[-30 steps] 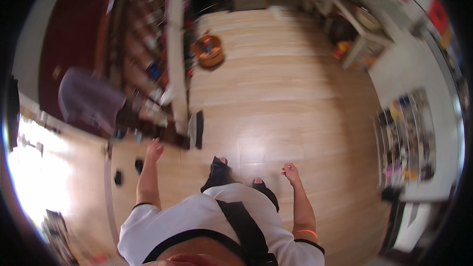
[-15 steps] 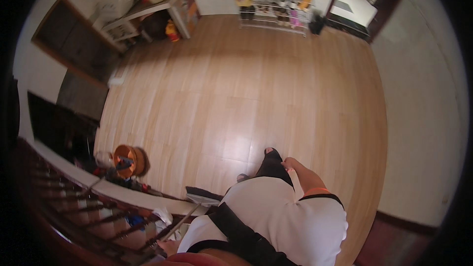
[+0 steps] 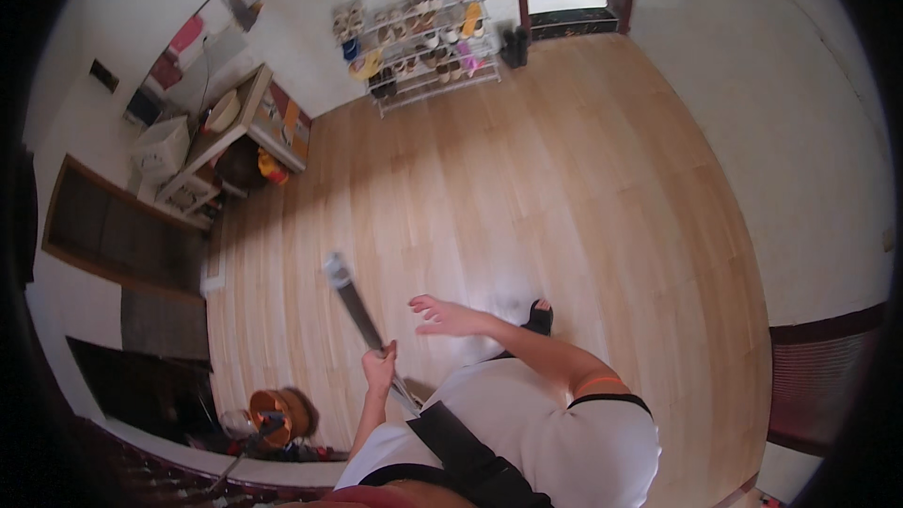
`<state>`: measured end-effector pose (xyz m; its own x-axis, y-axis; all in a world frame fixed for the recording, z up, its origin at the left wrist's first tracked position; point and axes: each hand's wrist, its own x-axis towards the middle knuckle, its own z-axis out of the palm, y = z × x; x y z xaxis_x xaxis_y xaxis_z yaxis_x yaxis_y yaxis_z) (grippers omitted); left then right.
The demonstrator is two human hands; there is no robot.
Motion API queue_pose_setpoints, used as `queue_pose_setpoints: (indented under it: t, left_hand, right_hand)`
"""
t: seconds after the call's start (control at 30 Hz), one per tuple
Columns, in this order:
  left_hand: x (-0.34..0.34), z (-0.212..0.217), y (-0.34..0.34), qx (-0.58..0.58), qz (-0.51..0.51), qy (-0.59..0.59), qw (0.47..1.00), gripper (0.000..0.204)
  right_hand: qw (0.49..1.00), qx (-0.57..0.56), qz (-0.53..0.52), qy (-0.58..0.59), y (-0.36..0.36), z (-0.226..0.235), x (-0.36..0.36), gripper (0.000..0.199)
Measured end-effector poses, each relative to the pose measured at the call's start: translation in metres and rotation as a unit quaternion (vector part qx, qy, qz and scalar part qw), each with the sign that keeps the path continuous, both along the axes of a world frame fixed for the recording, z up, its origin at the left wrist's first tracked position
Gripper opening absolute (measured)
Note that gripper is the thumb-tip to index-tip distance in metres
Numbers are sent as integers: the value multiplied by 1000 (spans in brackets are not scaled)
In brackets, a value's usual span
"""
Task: The person sweeps the floor using a broom, moving a chair aside to reach underneath it.
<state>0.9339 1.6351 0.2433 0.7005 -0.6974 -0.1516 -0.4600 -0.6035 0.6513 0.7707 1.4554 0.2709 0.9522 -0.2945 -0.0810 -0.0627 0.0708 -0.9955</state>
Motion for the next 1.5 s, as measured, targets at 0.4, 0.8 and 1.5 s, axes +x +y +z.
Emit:
queue_pose_setpoints:
  t: [0.4, 0.8, 1.5]
  left_hand:
    - [-180, 20, -340, -117, -420, 44, 899, 51]
    - [-44, -206, -467, 400, -128, 276, 864, 80]
    - [-72, -227, -917, 317, -256, 281, 869, 52]
  right_hand:
    - [905, -28, -415, -91, -189, 118, -195, 17]
    - [644, -154, -749, 25, -387, 69, -306, 16]
    - [614, -219, -735, 188, -786, 39, -330, 30]
